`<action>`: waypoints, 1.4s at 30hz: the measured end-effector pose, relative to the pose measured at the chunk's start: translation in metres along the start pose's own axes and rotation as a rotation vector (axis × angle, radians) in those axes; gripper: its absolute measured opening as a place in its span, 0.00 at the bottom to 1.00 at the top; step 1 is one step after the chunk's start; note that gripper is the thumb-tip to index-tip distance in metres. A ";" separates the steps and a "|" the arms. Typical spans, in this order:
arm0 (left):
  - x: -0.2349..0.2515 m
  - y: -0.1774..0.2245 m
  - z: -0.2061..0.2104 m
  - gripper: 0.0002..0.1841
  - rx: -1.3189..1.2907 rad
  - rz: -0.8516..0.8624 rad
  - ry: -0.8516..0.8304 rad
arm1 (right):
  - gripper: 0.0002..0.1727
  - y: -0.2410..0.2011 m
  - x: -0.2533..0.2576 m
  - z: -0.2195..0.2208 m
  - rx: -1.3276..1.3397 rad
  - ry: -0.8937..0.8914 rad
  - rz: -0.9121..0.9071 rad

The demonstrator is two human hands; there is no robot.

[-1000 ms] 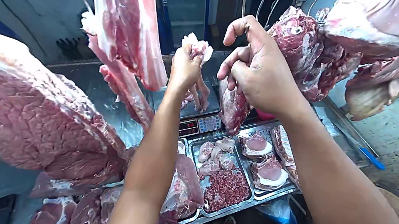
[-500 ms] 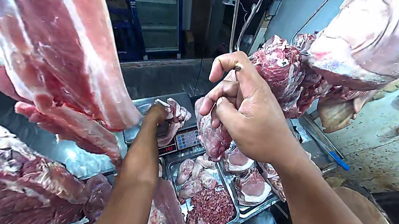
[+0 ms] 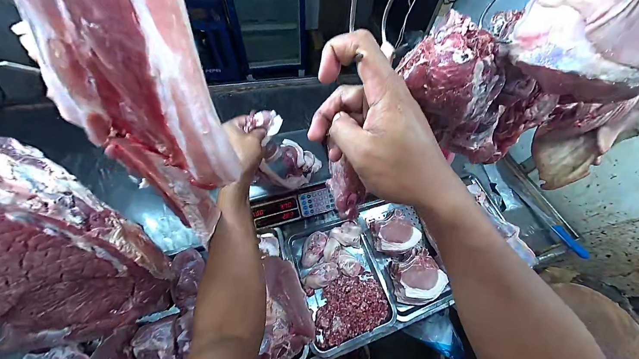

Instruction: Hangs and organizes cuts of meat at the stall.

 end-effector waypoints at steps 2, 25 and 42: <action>-0.024 0.025 -0.022 0.08 -0.106 0.126 0.059 | 0.19 -0.001 0.001 0.002 0.001 -0.002 -0.004; -0.269 -0.158 0.014 0.13 0.197 -0.162 -0.464 | 0.22 0.011 0.007 0.006 -0.020 -0.027 0.051; -0.233 -0.163 0.037 0.12 0.361 -0.179 -0.581 | 0.21 0.015 0.007 0.003 -0.013 -0.014 0.078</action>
Point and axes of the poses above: each hand's wrist, its own x-axis towards the middle knuckle, its own z-axis out of the palm, y = z × x, the point moved 10 cm from there along x, towards the middle knuckle, and after that the axes turned 14 degrees about x, right-handed, at the moved point
